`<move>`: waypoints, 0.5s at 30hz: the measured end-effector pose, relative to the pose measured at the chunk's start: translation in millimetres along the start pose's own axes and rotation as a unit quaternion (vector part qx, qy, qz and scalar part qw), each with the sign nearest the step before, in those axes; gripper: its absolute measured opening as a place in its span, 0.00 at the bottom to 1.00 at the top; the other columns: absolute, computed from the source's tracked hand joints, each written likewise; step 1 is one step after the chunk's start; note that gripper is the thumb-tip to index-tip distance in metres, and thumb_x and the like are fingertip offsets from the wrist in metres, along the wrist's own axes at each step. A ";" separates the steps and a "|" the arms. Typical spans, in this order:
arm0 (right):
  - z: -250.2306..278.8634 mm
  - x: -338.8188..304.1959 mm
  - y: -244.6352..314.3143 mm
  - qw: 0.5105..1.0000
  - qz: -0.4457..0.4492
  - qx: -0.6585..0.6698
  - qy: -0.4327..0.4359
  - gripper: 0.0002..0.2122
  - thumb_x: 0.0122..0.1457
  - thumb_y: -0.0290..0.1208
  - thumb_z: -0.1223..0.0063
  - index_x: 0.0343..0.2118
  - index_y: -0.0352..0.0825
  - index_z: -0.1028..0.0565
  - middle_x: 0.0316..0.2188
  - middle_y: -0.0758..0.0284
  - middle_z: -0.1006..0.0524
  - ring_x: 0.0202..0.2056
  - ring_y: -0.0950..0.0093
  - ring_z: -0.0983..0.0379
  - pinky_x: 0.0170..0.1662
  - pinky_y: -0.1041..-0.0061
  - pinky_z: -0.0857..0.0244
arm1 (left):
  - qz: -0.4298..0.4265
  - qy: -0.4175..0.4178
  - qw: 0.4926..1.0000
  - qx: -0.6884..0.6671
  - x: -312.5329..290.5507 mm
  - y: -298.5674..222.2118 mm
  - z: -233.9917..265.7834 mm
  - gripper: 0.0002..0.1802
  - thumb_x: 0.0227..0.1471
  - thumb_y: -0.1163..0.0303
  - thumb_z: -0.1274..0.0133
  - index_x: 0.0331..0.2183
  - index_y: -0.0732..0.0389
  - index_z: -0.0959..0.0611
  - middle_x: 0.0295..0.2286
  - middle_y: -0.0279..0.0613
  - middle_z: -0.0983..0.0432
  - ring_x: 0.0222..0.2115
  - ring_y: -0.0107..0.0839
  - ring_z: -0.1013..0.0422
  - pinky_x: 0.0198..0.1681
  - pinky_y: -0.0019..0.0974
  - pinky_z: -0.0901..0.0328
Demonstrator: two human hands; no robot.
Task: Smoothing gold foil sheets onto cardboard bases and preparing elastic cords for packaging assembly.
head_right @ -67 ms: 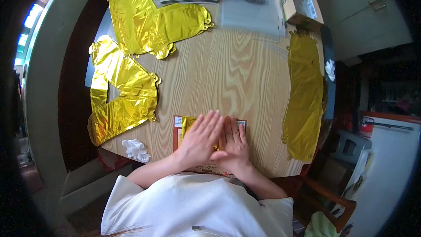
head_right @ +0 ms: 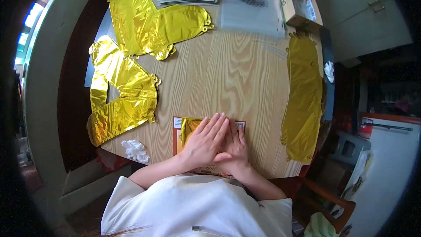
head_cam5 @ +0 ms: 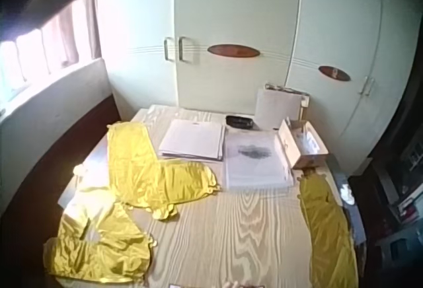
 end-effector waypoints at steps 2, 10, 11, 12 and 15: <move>3.1 2.6 3.9 1.000 -0.014 0.023 0.007 0.37 0.51 0.45 0.51 0.61 0.28 0.42 0.62 0.51 0.43 0.66 0.57 0.54 0.67 0.55 0.70 | 0.008 0.001 1.000 0.008 -2.3 4.0 -0.7 0.52 0.53 0.33 0.65 0.59 0.72 0.41 0.60 0.59 0.46 0.63 0.50 0.51 0.64 0.51 0.57; 5.1 5.1 2.1 0.997 -0.032 0.063 0.024 0.36 0.52 0.44 0.52 0.60 0.26 0.42 0.62 0.51 0.43 0.66 0.57 0.54 0.67 0.55 0.67 | 0.084 -0.026 0.996 -0.012 -8.0 19.3 5.1 0.52 0.55 0.35 0.66 0.58 0.77 0.43 0.59 0.67 0.49 0.63 0.56 0.56 0.65 0.52 0.63; 5.0 5.2 2.2 0.997 -0.033 0.064 0.028 0.36 0.52 0.44 0.52 0.60 0.26 0.41 0.62 0.50 0.43 0.66 0.57 0.54 0.67 0.54 0.67 | 0.095 -0.025 0.995 -0.003 -9.5 21.9 4.1 0.52 0.54 0.34 0.66 0.58 0.77 0.44 0.59 0.68 0.50 0.63 0.58 0.57 0.64 0.54 0.64; 4.2 4.9 2.1 0.997 -0.033 0.065 0.032 0.35 0.52 0.44 0.52 0.60 0.26 0.41 0.62 0.50 0.44 0.66 0.57 0.54 0.67 0.54 0.66 | 0.106 -0.025 0.994 0.007 -11.1 24.3 3.5 0.53 0.54 0.34 0.66 0.59 0.77 0.45 0.59 0.69 0.51 0.63 0.59 0.58 0.64 0.55 0.64; 0.0 2.8 1.2 0.997 -0.033 0.045 0.044 0.37 0.52 0.46 0.52 0.61 0.25 0.43 0.62 0.49 0.45 0.66 0.56 0.55 0.66 0.53 0.65 | 0.137 -0.016 0.990 0.000 -17.3 33.0 0.7 0.55 0.53 0.32 0.65 0.59 0.78 0.48 0.60 0.71 0.55 0.63 0.64 0.63 0.63 0.59 0.67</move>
Point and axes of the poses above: each hand's wrist, its own x-axis towards the middle knuckle, its own z-axis out of the back of the hand, y = z × x, the point moved 10 cm from there along x, towards the middle knuckle
